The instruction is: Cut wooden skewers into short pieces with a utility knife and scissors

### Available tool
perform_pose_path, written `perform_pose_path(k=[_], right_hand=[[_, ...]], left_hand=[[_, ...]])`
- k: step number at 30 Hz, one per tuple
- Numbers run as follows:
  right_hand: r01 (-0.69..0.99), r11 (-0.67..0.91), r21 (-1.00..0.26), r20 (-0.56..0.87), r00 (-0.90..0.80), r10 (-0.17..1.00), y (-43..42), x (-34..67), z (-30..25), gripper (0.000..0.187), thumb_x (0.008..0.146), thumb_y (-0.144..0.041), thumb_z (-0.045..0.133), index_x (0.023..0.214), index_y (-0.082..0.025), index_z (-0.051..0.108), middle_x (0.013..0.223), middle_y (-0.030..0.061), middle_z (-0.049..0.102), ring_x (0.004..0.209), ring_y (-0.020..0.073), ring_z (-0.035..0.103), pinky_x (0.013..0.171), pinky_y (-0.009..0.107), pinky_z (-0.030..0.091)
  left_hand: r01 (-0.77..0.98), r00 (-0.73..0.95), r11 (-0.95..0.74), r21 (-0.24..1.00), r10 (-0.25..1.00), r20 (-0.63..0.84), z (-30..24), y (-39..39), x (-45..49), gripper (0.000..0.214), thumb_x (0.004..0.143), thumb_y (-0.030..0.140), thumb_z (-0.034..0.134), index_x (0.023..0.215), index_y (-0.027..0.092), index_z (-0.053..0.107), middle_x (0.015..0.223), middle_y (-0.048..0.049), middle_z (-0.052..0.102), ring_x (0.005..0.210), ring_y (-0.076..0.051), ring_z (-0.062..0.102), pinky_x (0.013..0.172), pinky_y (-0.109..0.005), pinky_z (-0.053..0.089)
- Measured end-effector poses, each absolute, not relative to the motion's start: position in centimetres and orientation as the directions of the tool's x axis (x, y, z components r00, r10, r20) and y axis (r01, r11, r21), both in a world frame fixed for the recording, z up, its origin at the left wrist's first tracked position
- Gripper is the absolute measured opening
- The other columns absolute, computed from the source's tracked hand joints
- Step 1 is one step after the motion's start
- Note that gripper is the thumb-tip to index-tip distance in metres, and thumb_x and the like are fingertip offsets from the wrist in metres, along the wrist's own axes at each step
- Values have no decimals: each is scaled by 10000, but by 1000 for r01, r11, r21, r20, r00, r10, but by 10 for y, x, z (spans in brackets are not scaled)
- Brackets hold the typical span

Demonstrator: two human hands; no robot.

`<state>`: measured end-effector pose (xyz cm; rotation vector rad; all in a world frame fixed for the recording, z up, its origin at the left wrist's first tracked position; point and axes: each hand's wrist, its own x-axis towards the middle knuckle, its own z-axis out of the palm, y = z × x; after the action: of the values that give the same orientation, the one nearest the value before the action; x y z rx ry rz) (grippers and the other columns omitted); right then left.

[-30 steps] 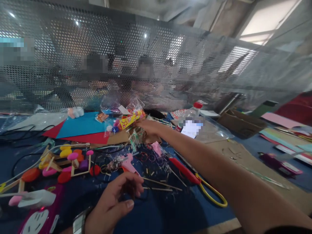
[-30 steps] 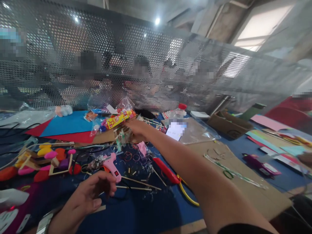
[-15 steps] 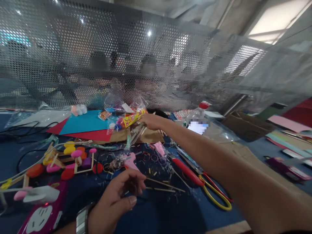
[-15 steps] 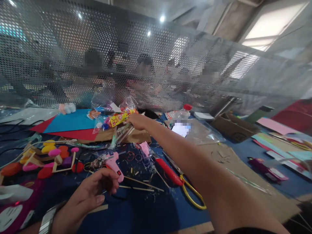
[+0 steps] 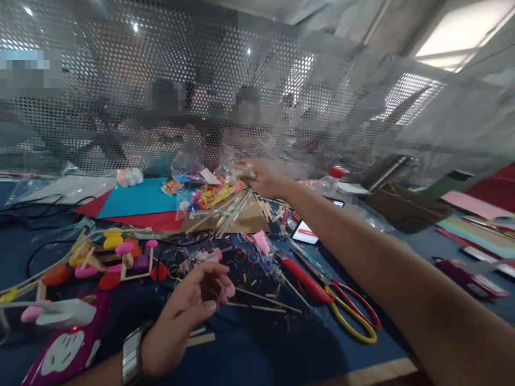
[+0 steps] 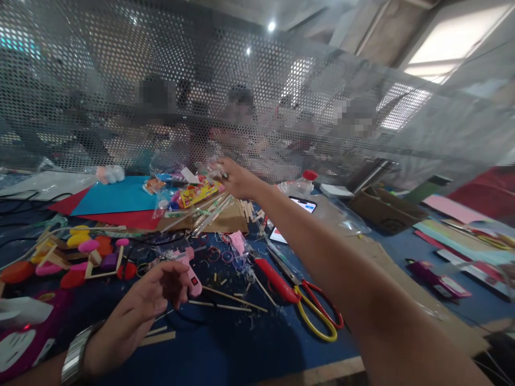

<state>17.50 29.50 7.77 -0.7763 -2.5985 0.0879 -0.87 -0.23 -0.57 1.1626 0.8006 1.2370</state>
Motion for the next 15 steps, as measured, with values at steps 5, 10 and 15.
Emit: perform_pose_path(k=[5, 10, 15], right_hand=[[487, 848, -210, 408, -744, 529, 275, 183, 71, 477, 1032, -292, 516, 1495, -181, 488, 1422, 150, 482, 1349, 289, 498, 1197, 499, 361], [411, 874, -259, 468, -739, 486, 235, 189, 71, 320, 1043, -336, 492, 1278, -171, 633, 1180, 140, 557, 1177, 297, 542, 1102, 496, 420], [252, 899, -357, 511, -753, 414, 175, 196, 72, 143, 1021, -287, 546, 1005, -208, 665, 1010, 88, 619, 1005, 251, 582, 950, 450, 482]], left_hand=[[-311, 11, -52, 949, 998, 58, -5, 6, -8, 349, 875, 408, 657, 1174, 231, 617, 974, -53, 660, 812, -179, 584, 719, -319, 469], [-297, -179, -66, 953, 984, 12, -5, 9, -11, 253, 857, 307, 653, 1091, 216, 615, 906, -16, 609, 734, -142, 553, 663, -281, 459], [-244, -215, -94, 965, 976, 41, -3, 9, -9, 208, 874, 338, 648, 1033, 204, 637, 872, -11, 607, 720, -136, 558, 644, -264, 472]])
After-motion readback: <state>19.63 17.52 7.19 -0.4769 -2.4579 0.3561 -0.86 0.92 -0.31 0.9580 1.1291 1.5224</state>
